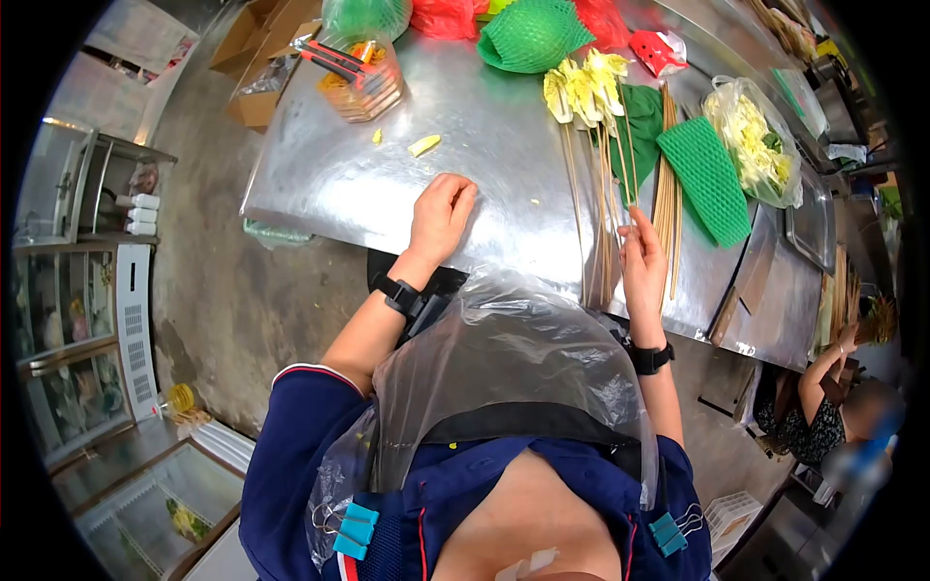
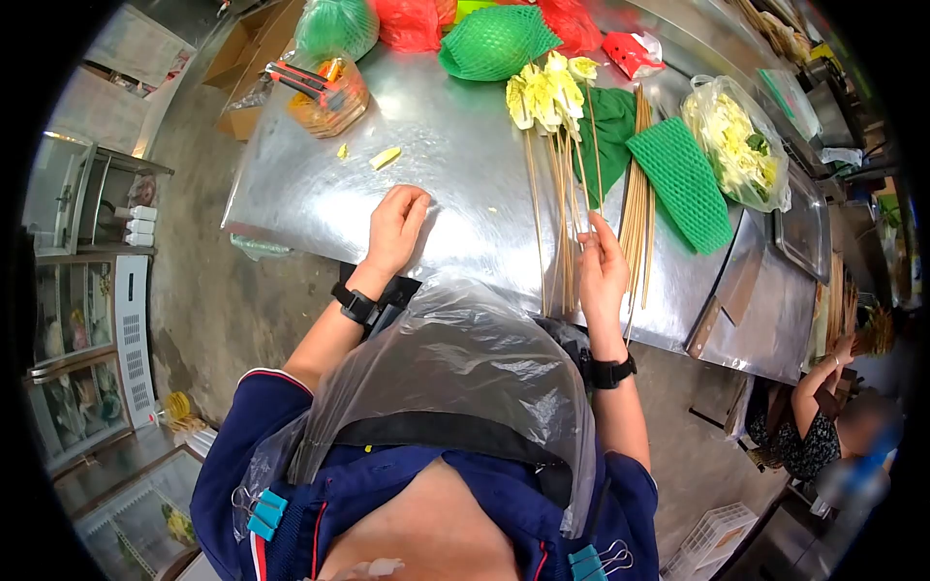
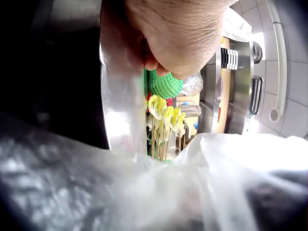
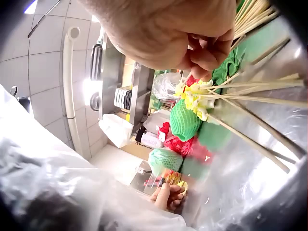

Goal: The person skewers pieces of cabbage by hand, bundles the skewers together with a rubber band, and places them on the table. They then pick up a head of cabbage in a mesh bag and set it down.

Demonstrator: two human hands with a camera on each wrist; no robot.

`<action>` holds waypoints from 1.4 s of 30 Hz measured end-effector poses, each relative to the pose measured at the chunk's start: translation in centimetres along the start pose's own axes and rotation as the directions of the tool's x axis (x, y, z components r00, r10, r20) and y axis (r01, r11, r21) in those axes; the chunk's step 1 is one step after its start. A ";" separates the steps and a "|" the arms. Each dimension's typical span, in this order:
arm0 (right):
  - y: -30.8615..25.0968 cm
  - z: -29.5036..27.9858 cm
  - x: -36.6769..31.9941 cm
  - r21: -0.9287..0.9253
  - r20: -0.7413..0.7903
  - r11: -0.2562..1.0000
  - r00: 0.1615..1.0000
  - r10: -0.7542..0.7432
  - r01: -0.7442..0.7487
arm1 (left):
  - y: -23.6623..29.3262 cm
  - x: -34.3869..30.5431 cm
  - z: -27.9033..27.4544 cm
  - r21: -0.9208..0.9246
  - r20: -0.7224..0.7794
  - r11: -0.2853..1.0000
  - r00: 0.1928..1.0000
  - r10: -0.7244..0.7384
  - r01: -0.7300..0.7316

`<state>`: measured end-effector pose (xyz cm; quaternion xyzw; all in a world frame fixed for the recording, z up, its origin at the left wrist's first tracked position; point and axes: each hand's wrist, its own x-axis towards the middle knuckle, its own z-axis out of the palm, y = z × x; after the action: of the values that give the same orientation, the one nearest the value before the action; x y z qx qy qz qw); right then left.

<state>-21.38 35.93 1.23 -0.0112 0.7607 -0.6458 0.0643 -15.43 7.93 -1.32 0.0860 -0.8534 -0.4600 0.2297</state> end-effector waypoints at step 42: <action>-1.6 -0.9 -0.2 -0.835 0.019 0.508 0.934 -0.358 0.211 | -0.2 -0.3 0.3 0.025 -0.012 0.996 0.997 0.081 -0.080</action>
<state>-21.43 36.57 3.00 -0.1143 0.9632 -0.2141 -0.1153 -15.32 8.14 -1.66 0.0572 -0.8603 -0.4391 0.2524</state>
